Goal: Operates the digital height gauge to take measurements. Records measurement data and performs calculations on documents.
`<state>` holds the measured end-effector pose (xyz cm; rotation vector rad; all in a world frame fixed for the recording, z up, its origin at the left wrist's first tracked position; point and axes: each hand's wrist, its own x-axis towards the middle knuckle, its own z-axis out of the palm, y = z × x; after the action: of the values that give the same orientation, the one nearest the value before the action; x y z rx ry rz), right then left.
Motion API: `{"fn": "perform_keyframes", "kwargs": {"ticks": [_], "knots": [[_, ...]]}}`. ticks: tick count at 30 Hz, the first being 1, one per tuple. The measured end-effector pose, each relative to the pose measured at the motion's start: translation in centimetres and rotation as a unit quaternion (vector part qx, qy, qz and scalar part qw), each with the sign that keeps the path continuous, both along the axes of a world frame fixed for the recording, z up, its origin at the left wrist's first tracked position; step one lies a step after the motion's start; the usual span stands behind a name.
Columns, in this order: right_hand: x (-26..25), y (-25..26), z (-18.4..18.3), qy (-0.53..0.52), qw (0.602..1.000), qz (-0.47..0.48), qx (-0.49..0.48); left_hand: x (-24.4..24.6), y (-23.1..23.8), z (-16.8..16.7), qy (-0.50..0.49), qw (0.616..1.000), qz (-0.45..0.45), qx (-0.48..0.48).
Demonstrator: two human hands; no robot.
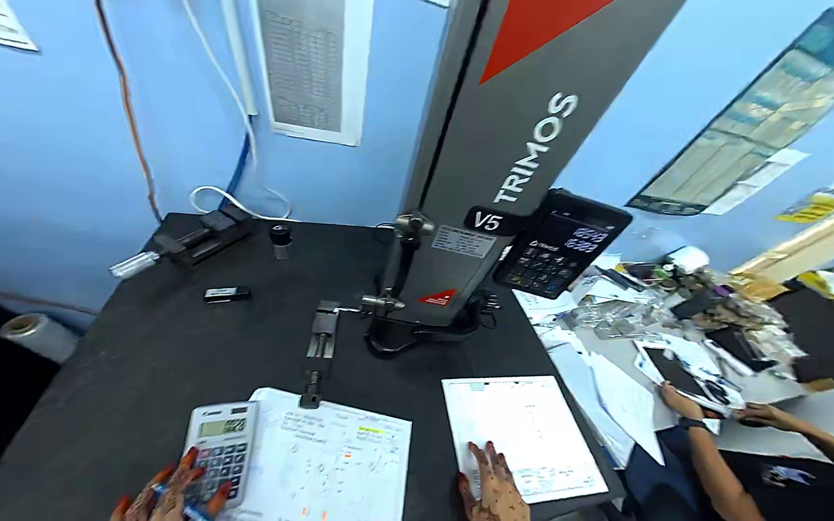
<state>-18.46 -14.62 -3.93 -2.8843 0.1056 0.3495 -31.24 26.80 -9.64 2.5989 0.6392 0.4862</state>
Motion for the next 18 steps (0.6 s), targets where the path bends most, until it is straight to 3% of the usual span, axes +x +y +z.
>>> {"fn": "perform_keyframes", "kwargs": {"ticks": [6, 11, 18], "knots": [[0.3, -1.1, -0.3, -0.037, 0.997, 0.053, 0.04, 0.4, -0.4, 0.0, -0.037, 0.999, -0.002, 0.027], [-0.1, -1.4, -1.8, -0.105, 0.991, 0.077, 0.006, 0.4, -0.3, -1.4, -0.074, 0.994, 0.005, 0.078], [-0.3, -3.4, -2.3, -0.119, 0.99, 0.075, 0.031, 0.4, -0.7, -1.4, -0.07, 0.997, 0.02, 0.023]]}}
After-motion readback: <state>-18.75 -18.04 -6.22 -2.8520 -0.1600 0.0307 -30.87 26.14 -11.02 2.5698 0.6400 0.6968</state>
